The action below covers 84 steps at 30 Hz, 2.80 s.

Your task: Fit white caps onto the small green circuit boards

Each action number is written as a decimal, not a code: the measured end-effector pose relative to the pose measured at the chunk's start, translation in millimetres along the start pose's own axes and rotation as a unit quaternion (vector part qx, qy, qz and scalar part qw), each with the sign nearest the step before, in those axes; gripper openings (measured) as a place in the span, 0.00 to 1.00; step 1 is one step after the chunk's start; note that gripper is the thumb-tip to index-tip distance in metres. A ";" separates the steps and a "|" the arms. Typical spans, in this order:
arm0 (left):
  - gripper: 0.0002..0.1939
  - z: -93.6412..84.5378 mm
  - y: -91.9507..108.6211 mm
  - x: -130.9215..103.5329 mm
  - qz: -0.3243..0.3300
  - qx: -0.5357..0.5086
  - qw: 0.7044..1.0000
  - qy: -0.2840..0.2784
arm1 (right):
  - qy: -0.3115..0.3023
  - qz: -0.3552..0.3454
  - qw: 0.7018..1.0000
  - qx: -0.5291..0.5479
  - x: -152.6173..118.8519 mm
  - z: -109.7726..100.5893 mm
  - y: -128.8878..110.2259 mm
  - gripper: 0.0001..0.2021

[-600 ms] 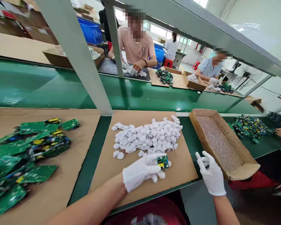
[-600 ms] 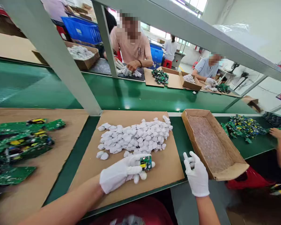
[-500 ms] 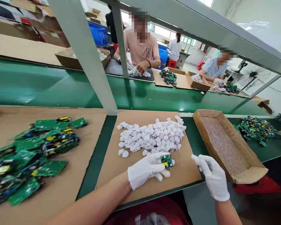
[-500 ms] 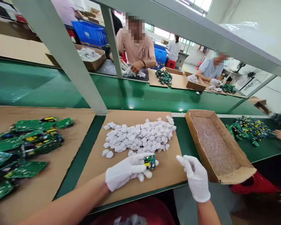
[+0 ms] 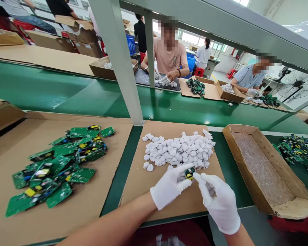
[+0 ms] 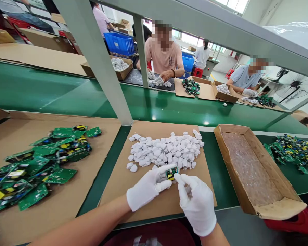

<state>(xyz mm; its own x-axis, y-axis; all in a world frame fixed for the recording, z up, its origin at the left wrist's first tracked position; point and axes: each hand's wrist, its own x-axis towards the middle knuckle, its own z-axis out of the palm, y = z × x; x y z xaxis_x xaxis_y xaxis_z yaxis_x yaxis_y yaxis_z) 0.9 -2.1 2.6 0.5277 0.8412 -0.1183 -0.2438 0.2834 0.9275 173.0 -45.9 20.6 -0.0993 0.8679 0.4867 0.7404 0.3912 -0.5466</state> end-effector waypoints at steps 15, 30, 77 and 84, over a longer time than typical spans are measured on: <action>0.26 0.6 3.2 -0.3 0.026 0.096 0.995 0.007 | -0.058 -0.100 0.981 -0.155 12.3 -10.5 -5.9 0.09; 0.25 -5.4 15.5 2.3 -0.072 -0.110 0.989 -0.070 | -0.080 -0.042 0.995 -0.048 21.7 -2.3 -3.5 0.21; 0.18 6.0 18.4 1.5 0.002 -0.038 0.997 -0.066 | -0.197 0.113 0.954 0.195 33.1 14.3 2.5 0.20; 0.17 10.6 23.5 -1.8 0.000 0.013 0.999 -0.048 | -0.189 0.168 0.934 0.252 29.3 18.9 0.6 0.20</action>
<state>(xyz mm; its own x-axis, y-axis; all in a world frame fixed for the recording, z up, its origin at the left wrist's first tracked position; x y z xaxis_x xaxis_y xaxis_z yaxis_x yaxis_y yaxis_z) 2.9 -1.9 28.4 0.6032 0.7930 -0.0854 -0.2227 0.2702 0.9367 158.0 -14.4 21.6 -0.2164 0.9763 0.0073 0.3738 0.0897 -0.9232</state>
